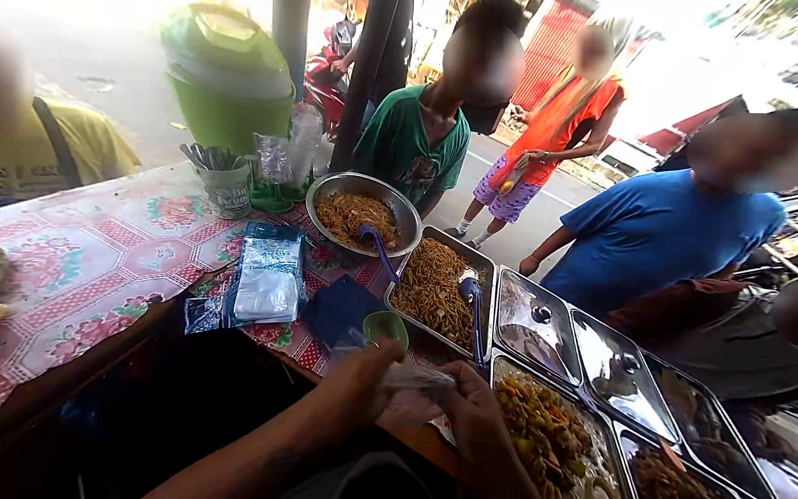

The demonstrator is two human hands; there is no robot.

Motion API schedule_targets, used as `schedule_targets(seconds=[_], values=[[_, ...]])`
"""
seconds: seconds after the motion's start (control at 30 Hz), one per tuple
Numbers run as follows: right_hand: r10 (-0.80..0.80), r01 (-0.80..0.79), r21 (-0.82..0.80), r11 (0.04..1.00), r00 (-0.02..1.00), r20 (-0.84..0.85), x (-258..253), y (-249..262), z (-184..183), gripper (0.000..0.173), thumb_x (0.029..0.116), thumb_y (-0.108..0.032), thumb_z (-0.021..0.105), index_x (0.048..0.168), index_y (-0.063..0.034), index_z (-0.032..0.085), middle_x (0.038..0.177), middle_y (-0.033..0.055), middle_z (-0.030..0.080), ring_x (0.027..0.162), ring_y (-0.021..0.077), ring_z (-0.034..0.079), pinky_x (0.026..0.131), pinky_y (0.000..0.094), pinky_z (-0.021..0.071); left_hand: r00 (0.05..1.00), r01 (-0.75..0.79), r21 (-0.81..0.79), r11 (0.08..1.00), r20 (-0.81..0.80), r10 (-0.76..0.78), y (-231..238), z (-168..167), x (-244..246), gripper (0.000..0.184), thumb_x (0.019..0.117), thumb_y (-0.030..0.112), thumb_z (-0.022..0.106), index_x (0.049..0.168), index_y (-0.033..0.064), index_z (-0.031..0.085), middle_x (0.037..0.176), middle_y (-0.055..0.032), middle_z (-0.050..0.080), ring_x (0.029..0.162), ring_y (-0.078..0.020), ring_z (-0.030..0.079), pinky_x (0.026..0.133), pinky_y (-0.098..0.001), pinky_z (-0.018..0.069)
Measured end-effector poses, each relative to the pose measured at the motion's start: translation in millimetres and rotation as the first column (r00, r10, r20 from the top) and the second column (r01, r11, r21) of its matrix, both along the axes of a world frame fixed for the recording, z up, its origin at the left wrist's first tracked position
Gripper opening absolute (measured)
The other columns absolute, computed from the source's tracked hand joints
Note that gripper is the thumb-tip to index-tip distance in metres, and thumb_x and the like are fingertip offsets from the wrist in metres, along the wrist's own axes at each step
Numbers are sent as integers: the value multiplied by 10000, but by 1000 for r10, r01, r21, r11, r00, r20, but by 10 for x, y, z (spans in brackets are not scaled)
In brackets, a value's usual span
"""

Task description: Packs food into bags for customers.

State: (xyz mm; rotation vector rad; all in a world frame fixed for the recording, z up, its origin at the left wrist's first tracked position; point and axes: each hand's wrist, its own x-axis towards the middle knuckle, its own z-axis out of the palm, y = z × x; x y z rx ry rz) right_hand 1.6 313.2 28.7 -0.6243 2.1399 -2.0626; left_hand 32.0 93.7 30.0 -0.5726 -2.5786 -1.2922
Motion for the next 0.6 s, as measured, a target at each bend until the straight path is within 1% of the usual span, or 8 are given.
schedule_targets(seconds=[0.07,0.13,0.17,0.23,0.33,0.4,0.5,0.6], values=[[96,-32,-217,976,951,295,89,48,157,139,968,-39,578,1001,-130,678,881,22,750,767,100,721,723,296,621,976,-187,45,981,120,181,-187,-51,-88,402,831,12,724,1209,-70,614,1038,-227,662,922,-366,674,826,-538,558],[246,-189,-216,958,929,276,105,99,133,175,912,-90,717,1070,-162,691,928,-2,752,798,72,715,738,268,605,936,-268,279,922,303,181,-242,-68,-100,346,856,-23,670,1191,-66,595,939,-138,653,822,-211,641,770,-387,542],[252,-231,-120,966,946,204,80,124,88,273,881,-83,747,1134,-123,654,985,-2,737,861,65,706,785,263,598,908,-291,470,833,411,85,-201,-56,-61,249,884,-57,622,1132,-42,606,910,-83,660,795,-135,644,757,-313,553],[-23,31,240,970,999,-32,15,130,26,312,795,-53,722,1090,-3,635,915,24,700,811,59,679,732,246,584,822,-324,806,495,499,-274,-38,-39,68,150,970,-23,461,1005,33,597,863,-33,702,785,-121,697,753,-308,599],[-287,386,393,835,914,-287,-144,167,-52,324,824,-38,713,1097,107,617,936,148,666,832,145,644,768,318,555,708,-251,947,201,321,-628,211,-163,232,216,963,188,454,1098,119,608,1029,-49,728,965,-191,722,883,-394,604],[-313,361,337,869,931,-188,-159,198,-25,315,893,1,640,1178,126,591,1016,160,671,885,135,659,804,303,562,771,-196,935,294,333,-543,387,-254,254,266,882,127,579,1146,117,609,989,1,726,879,-112,714,806,-307,606],[-150,167,-17,986,922,356,-44,183,186,325,1011,65,376,1317,25,477,1002,74,688,834,126,710,746,311,616,838,-473,750,462,546,-29,576,-392,162,144,870,-38,643,985,12,573,808,-27,640,708,-103,642,677,-297,561],[169,-83,-190,978,850,499,-41,267,160,374,997,1,338,1346,-59,459,777,7,689,673,116,698,670,309,619,726,-671,650,357,674,137,597,-495,90,324,963,-45,559,1263,-46,436,978,-112,573,766,-142,616,672,-311,546]])
